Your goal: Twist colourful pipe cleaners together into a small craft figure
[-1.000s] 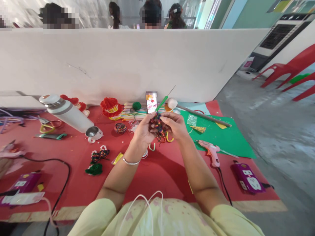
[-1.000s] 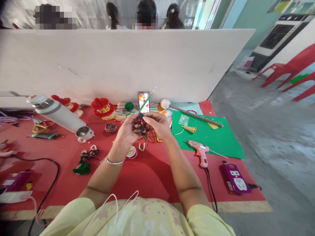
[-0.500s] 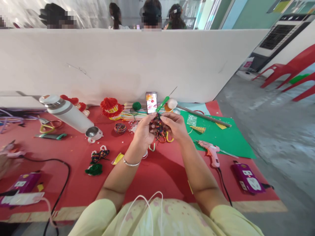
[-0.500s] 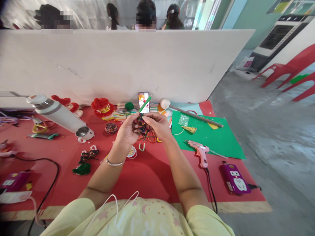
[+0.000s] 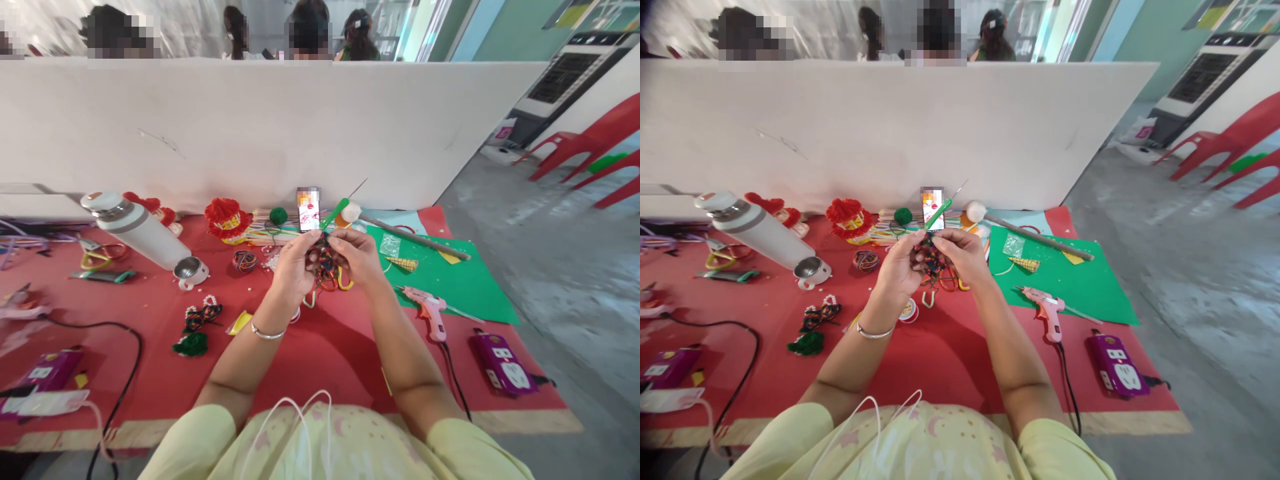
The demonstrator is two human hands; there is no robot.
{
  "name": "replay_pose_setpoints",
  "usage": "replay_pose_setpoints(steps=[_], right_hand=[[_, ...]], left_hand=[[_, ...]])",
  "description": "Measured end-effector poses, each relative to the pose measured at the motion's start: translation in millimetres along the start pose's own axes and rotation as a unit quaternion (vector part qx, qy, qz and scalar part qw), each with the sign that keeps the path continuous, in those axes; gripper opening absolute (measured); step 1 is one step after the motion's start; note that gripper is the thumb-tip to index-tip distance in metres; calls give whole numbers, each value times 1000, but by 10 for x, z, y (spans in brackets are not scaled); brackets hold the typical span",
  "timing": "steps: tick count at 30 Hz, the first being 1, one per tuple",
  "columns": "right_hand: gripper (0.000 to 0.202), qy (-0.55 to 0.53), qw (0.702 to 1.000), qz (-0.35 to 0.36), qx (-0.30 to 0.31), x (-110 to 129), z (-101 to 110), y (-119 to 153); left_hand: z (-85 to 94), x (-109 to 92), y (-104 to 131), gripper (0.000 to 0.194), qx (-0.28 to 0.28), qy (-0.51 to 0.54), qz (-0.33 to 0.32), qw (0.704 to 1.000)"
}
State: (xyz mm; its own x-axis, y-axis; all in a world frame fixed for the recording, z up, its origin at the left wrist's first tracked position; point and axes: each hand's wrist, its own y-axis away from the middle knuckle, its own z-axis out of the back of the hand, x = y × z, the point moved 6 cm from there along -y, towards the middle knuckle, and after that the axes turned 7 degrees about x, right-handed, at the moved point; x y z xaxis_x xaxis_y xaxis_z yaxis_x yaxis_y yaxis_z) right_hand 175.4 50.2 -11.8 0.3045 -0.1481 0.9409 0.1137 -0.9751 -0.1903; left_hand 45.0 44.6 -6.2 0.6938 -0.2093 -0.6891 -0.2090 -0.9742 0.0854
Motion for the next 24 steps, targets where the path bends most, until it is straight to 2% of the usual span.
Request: replay_pose_setpoints(steps=[6,12,20,24], right_hand=[[30,32,998,51,-3,51,4,3],[27,31,996,87,-6,45,19,-4],[33,36,997,70,2,43,-9,4],[31,27,997,76,-7,43,10,7]], left_hand=[[22,47,-12,31,-30,21,42,998],[6,68,-9,30,-15,36,64,997],[-18,-20,26,34,-3,-12,-20,1000],[-15,-6,27,31,-9,-16,-11,1000]])
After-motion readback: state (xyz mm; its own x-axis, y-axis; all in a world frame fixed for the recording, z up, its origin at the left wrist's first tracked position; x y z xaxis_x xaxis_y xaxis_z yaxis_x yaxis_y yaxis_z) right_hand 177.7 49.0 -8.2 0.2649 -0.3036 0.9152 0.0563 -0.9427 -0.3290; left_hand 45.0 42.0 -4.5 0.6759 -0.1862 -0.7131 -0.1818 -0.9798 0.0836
